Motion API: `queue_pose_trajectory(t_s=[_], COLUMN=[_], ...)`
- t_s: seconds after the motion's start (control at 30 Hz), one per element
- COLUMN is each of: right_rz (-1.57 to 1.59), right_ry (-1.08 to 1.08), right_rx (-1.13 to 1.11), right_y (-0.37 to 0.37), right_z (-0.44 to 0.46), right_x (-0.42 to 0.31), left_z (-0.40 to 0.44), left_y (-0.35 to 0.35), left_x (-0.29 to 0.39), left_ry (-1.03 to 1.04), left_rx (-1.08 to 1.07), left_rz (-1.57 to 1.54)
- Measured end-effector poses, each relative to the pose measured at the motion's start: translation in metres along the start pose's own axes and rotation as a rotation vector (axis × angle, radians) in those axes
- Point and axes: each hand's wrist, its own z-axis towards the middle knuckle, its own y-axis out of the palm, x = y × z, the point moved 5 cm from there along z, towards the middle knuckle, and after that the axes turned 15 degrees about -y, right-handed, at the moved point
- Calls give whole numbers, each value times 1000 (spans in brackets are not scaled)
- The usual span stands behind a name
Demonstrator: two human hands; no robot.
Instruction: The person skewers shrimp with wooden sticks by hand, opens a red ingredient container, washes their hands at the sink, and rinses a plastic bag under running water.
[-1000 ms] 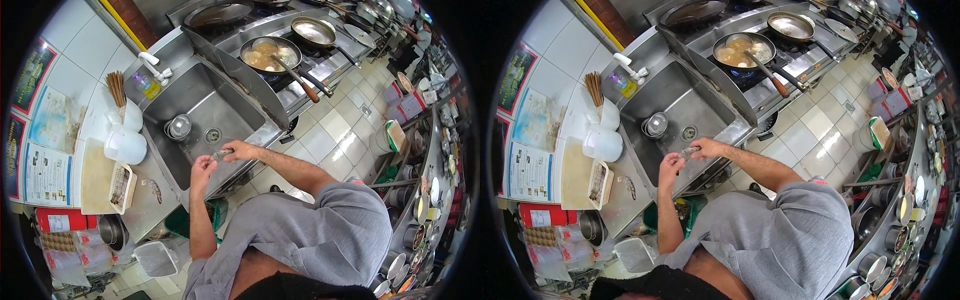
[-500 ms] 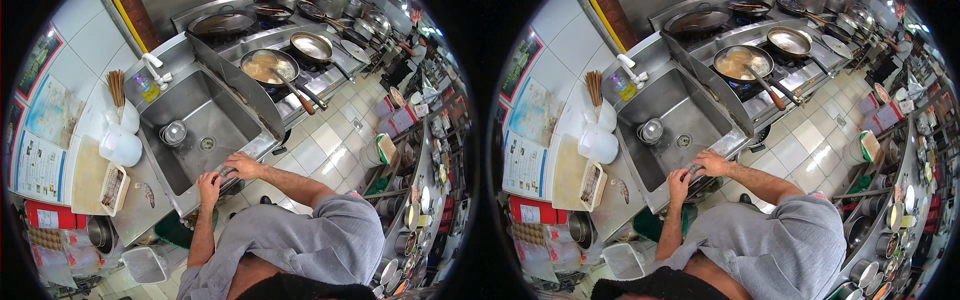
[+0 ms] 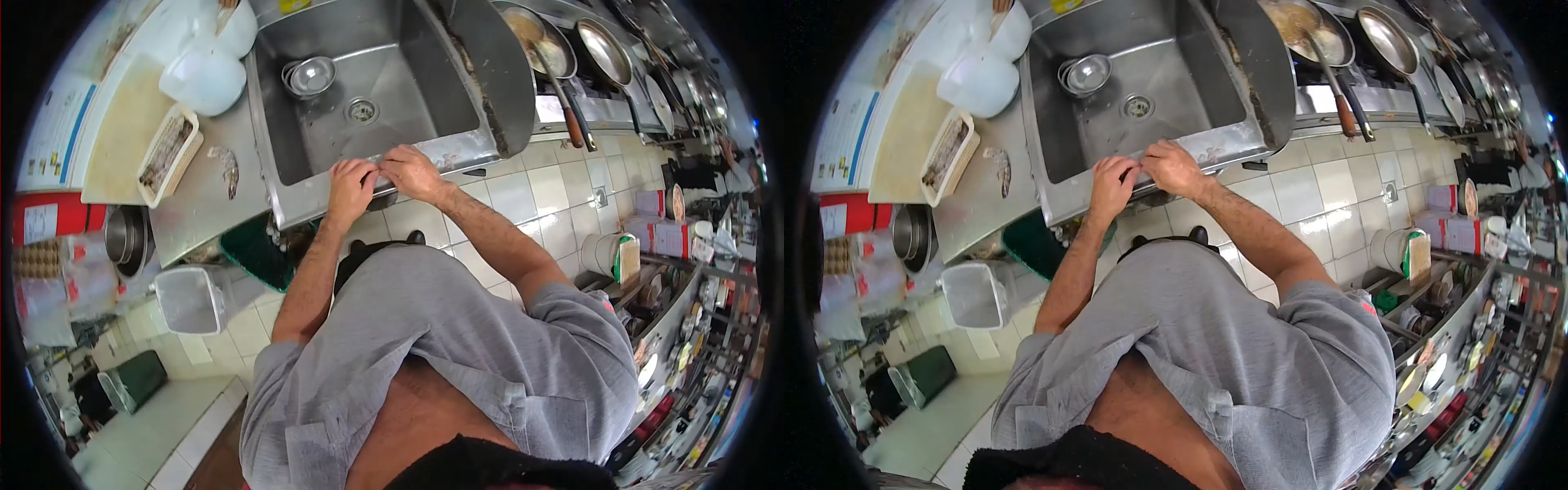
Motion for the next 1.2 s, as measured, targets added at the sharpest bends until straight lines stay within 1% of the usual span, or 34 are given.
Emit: queue_pose_trajectory(t_s=[0.07,0.23,0.4,0.6,0.83,0.93,0.97,1.03,1.07,1.1,1.13,1.2], right_rz=[-2,13,-25,-107,-141,-135,-130,92,97,99,100,116], right_ry=[5,68,20,4,68,70,74,104,109,163,215,244], right_rx=[-10,-8,-150,-121,-50,-65,-66,-103,-105,-79,-53,-93], right_y=[2,-7,3,7,8,8,5,-7,-14,-23,-32,-34], right_z=[1,11,13,9,2,2,1,2,-2,-7,-11,-18], right_x=[0,-3,0,-7,-13,-12,-8,1,3,7,10,11], left_z=[2,0,0,1,-1,0,0,-2,-1,0,1,5], left_y=[0,-3,1,4,8,6,5,4,-2,-9,-9,-2], left_x=[5,4,2,2,4,2,-2,2,6,10,13,21], left_ry=[10,5,28,86,101,82,46,2,3,2,-4,65], left_rx=[8,33,12,-5,-24,-25,-50,-87,-23,44,42,-47], left_rz=[49,11,59,70,79,75,47,16,22,28,29,125])
